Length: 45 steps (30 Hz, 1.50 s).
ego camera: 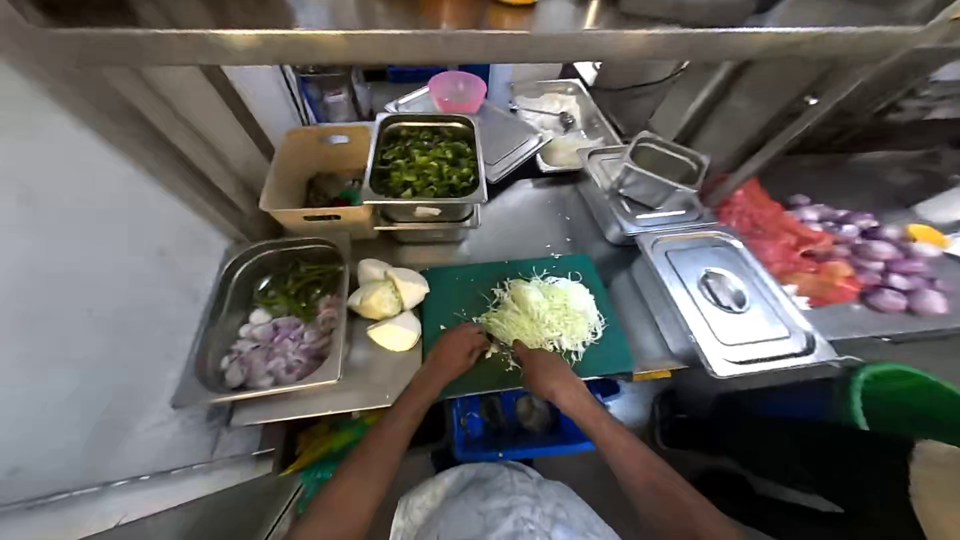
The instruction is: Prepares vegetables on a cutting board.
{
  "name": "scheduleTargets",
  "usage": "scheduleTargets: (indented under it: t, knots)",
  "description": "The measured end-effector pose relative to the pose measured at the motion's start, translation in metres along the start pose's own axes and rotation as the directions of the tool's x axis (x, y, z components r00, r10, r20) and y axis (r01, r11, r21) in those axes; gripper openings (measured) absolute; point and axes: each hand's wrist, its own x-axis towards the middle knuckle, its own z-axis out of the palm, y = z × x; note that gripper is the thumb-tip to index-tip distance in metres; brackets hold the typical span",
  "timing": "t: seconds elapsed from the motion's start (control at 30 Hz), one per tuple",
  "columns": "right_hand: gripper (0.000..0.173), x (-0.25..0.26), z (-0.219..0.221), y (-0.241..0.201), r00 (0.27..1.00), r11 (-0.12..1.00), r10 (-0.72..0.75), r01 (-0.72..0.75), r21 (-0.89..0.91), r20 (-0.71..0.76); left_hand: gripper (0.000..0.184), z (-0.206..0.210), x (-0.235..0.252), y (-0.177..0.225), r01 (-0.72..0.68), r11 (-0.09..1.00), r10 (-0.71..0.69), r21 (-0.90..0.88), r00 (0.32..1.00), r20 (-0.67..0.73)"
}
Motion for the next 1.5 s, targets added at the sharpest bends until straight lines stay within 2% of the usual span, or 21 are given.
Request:
scheduleTargets:
  t: [0.07, 0.2, 0.27, 0.37, 0.5, 0.63, 0.73, 0.8, 0.87, 0.97, 1.07, 1.13, 1.23, 1.27, 1.33, 1.4, 1.5]
  knots:
    - [0.051, 0.013, 0.009, -0.001, 1.0, 1.0, -0.009, 0.009, 0.029, 0.001, 0.02, -0.001, 0.002, 0.0, -0.019, 1.0, 0.019, 0.011, 1.0, -0.002]
    - [0.046, -0.01, -0.017, 0.002, 1.0, 0.996, 0.023, -0.022, -0.087, 0.014, 0.016, 0.003, 0.005, -0.003, -0.08, 0.996, 0.082, 0.038, 0.996, -0.045]
    - [0.043, -0.013, -0.017, 0.0, 0.999, 0.996, 0.037, -0.034, -0.084, 0.025, 0.015, 0.006, 0.004, -0.003, -0.097, 0.994, 0.101, 0.047, 0.991, -0.083]
    - [0.046, 0.011, 0.013, -0.001, 1.0, 0.999, 0.01, -0.011, 0.053, 0.018, 0.014, 0.007, 0.002, -0.001, -0.06, 0.998, 0.062, 0.022, 0.993, -0.103]
    - [0.043, 0.011, 0.011, -0.005, 1.0, 1.0, 0.028, -0.028, 0.007, 0.014, 0.014, 0.014, -0.005, -0.004, 0.005, 0.999, -0.014, -0.047, 0.982, -0.187]
    - [0.043, -0.009, -0.006, -0.002, 0.999, 0.996, 0.032, -0.032, -0.08, 0.006, 0.018, 0.003, -0.006, 0.0, -0.003, 0.999, 0.003, -0.038, 1.0, -0.005]
    - [0.045, -0.002, 0.011, -0.004, 1.0, 1.0, 0.013, -0.013, -0.019, 0.025, 0.019, 0.002, -0.008, 0.001, -0.031, 0.999, 0.031, 0.004, 0.997, 0.066]
    - [0.049, 0.007, 0.02, -0.004, 1.0, 0.999, -0.01, 0.01, 0.035, 0.011, 0.021, 0.004, -0.007, 0.001, -0.035, 0.999, 0.032, 0.035, 0.997, 0.068]
    - [0.053, 0.0, 0.011, -0.006, 1.0, 1.0, -0.003, 0.003, 0.005, 0.007, 0.021, 0.007, -0.008, -0.002, -0.05, 0.998, 0.048, 0.04, 0.998, 0.03]
    - [0.044, -0.014, -0.006, -0.008, 0.999, 0.998, 0.017, -0.015, -0.053, 0.042, 0.02, 0.011, -0.011, -0.007, -0.074, 0.996, 0.075, 0.04, 0.997, -0.027]
    - [0.051, -0.002, 0.017, -0.008, 0.999, 1.0, 0.003, -0.005, 0.025, 0.045, 0.019, 0.011, -0.012, -0.005, -0.05, 0.998, 0.051, 0.033, 0.998, -0.024]
    - [0.055, 0.004, 0.022, -0.007, 1.0, 1.0, -0.003, 0.002, 0.03, 0.027, 0.02, 0.008, -0.013, -0.001, -0.035, 0.999, 0.036, 0.034, 0.999, -0.03]
    - [0.046, -0.007, 0.008, -0.006, 0.999, 1.0, 0.006, -0.006, 0.015, -0.032, 0.02, 0.01, -0.016, 0.013, -0.082, 0.989, 0.11, 0.119, 0.962, -0.251]
    - [0.046, -0.013, 0.002, -0.004, 0.998, 1.0, -0.005, 0.007, 0.028, -0.066, 0.023, 0.008, -0.01, 0.022, -0.09, 0.984, 0.133, 0.156, 0.949, -0.287]
    - [0.043, -0.023, -0.005, 0.001, 0.992, 0.998, -0.027, 0.034, 0.056, -0.126, 0.033, 0.007, 0.003, 0.043, -0.091, 0.984, 0.122, 0.152, 0.97, -0.211]
    - [0.038, -0.031, -0.011, 0.01, 0.986, 0.997, -0.032, 0.044, 0.07, -0.165, 0.027, 0.011, 0.019, 0.056, -0.124, 0.987, 0.14, 0.105, 0.977, -0.159]
    - [0.027, -0.04, -0.018, 0.033, 0.967, 0.994, -0.056, 0.079, 0.082, -0.248, 0.02, 0.018, 0.034, 0.054, -0.187, 0.98, 0.197, 0.071, 0.96, -0.2]
